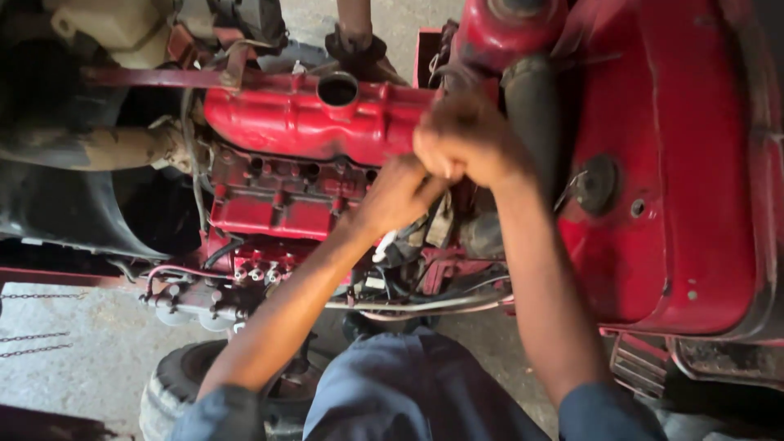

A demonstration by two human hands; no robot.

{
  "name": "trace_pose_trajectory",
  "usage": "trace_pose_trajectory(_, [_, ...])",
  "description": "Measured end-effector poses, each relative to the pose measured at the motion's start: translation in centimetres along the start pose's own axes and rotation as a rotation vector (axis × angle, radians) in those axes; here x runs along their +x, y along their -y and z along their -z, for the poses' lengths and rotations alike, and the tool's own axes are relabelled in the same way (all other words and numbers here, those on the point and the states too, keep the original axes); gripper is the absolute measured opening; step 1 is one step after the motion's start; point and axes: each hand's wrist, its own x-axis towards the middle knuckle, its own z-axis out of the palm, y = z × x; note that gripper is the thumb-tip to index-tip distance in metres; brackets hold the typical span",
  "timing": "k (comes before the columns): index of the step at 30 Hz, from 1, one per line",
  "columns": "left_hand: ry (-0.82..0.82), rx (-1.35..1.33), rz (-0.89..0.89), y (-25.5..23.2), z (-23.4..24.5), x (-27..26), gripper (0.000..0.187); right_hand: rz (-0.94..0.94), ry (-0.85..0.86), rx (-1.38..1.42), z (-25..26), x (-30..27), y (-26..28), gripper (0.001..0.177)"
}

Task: Performing maintenance and repair on a tractor engine using a screwdriver and cloth.

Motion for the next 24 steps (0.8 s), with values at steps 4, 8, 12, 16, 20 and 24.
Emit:
trace_pose_trajectory(4, [-0.014, -0.068, -0.042, 2.2, -0.2, 0.5, 0.023, 0.004, -0.008, 0.029, -1.5, 1.4, 0.7, 0.044])
trace_pose_trajectory(8, [-0.119, 0.083, -0.066, 4.5, -1.6, -2.7, 0.02, -0.025, -0.244, -0.254, -5.0, 1.4, -1.1, 0.037])
trace_pose_trajectory(12, [-0.074, 0.189, -0.017, 5.7, -4.4, -5.0, 0.016, 0.05, -0.144, -0.545, -7.9, -1.4, -2.6, 0.041])
trace_pose_trajectory(16, [0.062, 0.244, 0.14, 3.0, -5.2, -5.5, 0.011, 0.091, -0.27, -0.493, -7.6, -6.8, -2.6, 0.03])
trace_pose_trajectory(20, [-0.032, 0.055, -0.23, -1.6, -3.7, -1.4, 0.028, 0.305, -0.628, -0.216, -5.5, -8.8, -2.9, 0.025])
trace_pose_trajectory(24, [0.183, 0.139, -0.158, 0.6, -3.1, 2.0, 0.013, 0.468, -0.767, -0.048, -4.3, -4.3, -1.0, 0.039])
